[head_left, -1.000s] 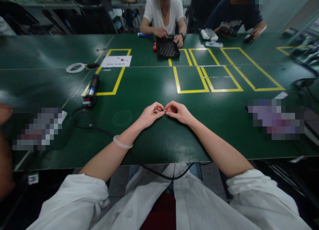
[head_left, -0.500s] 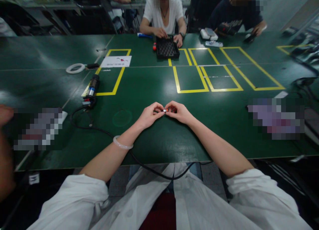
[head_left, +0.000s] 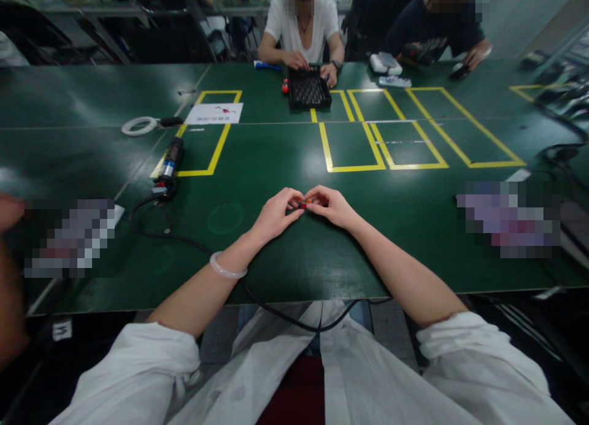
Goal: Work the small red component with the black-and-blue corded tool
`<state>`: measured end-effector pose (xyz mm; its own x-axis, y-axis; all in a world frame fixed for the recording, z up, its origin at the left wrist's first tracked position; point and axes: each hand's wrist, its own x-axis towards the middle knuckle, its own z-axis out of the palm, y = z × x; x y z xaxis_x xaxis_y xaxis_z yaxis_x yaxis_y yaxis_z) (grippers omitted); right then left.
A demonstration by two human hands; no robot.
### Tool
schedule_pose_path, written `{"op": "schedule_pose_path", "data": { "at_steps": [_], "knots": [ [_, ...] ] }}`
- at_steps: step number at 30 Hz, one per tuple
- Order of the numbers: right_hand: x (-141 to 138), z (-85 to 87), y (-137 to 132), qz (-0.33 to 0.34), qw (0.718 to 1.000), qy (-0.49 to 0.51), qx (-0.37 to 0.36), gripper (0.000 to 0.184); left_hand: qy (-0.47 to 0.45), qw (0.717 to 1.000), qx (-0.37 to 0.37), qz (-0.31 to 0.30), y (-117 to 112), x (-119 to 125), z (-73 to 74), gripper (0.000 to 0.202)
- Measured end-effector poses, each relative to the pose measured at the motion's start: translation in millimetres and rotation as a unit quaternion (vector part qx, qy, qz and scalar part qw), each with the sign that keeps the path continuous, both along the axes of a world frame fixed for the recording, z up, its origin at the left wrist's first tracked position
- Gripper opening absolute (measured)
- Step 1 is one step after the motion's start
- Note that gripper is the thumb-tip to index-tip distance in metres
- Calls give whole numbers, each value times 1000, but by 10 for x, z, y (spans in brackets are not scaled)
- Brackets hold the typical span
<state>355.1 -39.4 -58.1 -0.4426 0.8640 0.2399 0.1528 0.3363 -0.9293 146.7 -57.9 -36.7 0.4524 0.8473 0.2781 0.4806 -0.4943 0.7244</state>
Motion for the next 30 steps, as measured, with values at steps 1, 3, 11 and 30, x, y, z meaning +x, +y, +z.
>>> {"op": "schedule_pose_path", "data": {
  "at_steps": [1,3,11,30],
  "knots": [
    [-1,-5,2,4,1000,9,-9,26,9,1000,12,-2,-11,3,14,20],
    [-3,-6,1,12,999,22,-27,27,22,999,29,-7,-31,9,44,16],
    [13,18,-9,13,1000,3,-7,25,36,999,12,21,-59,26,121,15],
    [12,8,8,14,1000,-2,0,24,34,999,9,15,-38,2,62,20]
  ]
}}
